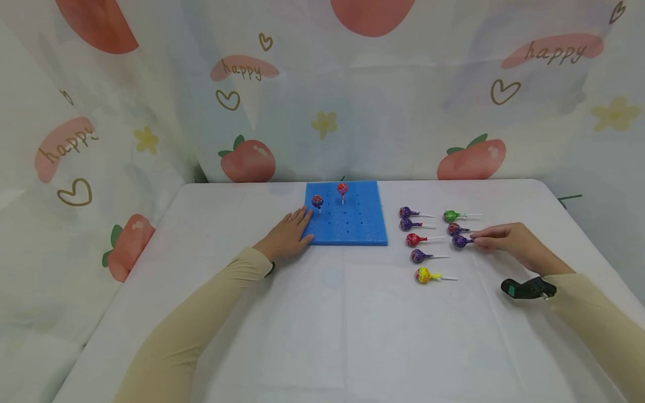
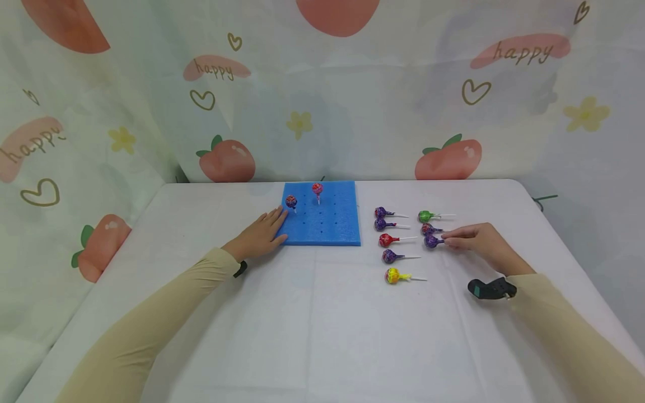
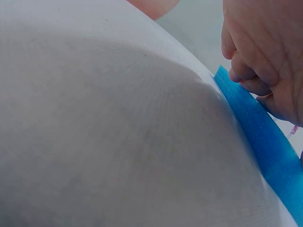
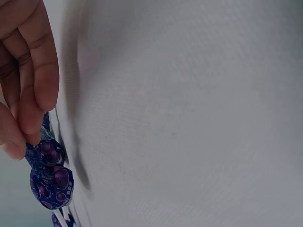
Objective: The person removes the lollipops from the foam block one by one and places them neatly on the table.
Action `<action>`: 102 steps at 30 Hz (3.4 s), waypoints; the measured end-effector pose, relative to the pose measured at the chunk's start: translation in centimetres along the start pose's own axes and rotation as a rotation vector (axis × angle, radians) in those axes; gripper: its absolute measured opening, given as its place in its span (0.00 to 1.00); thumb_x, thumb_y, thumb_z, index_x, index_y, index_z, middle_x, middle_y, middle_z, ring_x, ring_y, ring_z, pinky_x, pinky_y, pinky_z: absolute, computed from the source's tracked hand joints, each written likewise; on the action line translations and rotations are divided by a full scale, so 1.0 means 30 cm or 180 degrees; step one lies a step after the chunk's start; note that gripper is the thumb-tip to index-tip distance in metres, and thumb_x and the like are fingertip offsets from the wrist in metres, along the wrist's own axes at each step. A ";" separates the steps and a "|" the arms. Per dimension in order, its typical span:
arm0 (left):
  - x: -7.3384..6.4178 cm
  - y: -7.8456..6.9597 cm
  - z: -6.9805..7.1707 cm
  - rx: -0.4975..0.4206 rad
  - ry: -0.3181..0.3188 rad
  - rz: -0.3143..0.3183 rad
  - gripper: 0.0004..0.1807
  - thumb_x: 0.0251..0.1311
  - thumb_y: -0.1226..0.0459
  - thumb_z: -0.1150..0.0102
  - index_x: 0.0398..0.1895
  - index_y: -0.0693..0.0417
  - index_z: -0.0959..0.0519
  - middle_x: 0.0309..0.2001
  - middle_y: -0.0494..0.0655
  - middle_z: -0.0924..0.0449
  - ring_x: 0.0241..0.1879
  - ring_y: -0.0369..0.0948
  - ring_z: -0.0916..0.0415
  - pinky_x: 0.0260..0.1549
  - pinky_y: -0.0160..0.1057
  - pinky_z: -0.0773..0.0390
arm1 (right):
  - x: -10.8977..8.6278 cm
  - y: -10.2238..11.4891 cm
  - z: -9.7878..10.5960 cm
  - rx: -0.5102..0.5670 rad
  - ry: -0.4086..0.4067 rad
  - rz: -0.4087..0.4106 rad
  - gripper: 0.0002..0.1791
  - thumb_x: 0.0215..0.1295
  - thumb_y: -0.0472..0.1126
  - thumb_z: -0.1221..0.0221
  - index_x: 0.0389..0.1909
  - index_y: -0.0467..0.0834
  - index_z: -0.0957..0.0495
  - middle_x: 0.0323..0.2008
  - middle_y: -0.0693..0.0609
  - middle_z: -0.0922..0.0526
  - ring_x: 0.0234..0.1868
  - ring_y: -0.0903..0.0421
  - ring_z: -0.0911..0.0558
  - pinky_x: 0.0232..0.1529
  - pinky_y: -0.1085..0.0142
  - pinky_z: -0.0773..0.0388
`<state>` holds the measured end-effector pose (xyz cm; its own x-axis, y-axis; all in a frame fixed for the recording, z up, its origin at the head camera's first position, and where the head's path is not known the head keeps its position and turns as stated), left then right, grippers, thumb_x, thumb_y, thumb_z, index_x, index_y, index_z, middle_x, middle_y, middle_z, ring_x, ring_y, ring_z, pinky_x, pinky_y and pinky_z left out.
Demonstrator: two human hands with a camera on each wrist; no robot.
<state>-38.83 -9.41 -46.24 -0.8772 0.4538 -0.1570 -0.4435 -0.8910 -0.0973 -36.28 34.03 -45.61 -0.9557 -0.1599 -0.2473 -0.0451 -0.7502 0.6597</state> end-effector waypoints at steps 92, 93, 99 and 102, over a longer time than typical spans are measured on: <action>-0.003 -0.002 0.001 0.0043 0.0041 0.0059 0.39 0.70 0.46 0.64 0.74 0.57 0.59 0.76 0.54 0.63 0.76 0.48 0.63 0.73 0.48 0.58 | -0.023 -0.009 0.144 -0.0381 -0.0014 0.0132 0.29 0.63 0.53 0.42 0.55 0.33 0.26 0.46 0.44 0.16 0.34 0.83 0.30 0.44 0.65 0.23; -0.004 -0.002 0.001 0.0034 0.0041 0.0055 0.39 0.70 0.46 0.64 0.74 0.57 0.59 0.76 0.55 0.63 0.76 0.48 0.63 0.73 0.48 0.58 | -0.022 0.009 0.146 -0.0388 -0.0016 0.0159 0.29 0.63 0.52 0.42 0.55 0.33 0.26 0.44 0.47 0.15 0.34 0.82 0.28 0.42 0.71 0.24; -0.005 -0.001 0.003 0.0021 0.0017 0.0031 0.38 0.70 0.47 0.64 0.74 0.59 0.58 0.76 0.56 0.62 0.75 0.49 0.63 0.73 0.49 0.57 | -0.001 0.131 0.147 -0.0403 -0.0010 0.0375 0.26 0.64 0.50 0.41 0.54 0.34 0.25 0.43 0.49 0.15 0.35 0.79 0.24 0.39 0.75 0.23; -0.003 0.001 0.001 0.0000 0.0021 0.0030 0.39 0.70 0.47 0.64 0.74 0.58 0.59 0.76 0.56 0.63 0.76 0.49 0.63 0.73 0.48 0.58 | 0.021 0.198 0.135 -0.0433 0.0019 0.0504 0.24 0.65 0.49 0.42 0.54 0.34 0.24 0.48 0.41 0.18 0.37 0.76 0.23 0.43 0.68 0.20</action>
<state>-38.76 -9.49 -46.20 -0.8801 0.4454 -0.1644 -0.4352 -0.8952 -0.0957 -38.35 32.07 -38.97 -0.9459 -0.2863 -0.1526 0.1457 -0.7951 0.5888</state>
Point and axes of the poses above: each hand's wrist, its own x-axis towards the middle knuckle, its own z-axis out of the back of the hand, y = z × x, the point moved 10 cm from there along x, towards the middle knuckle
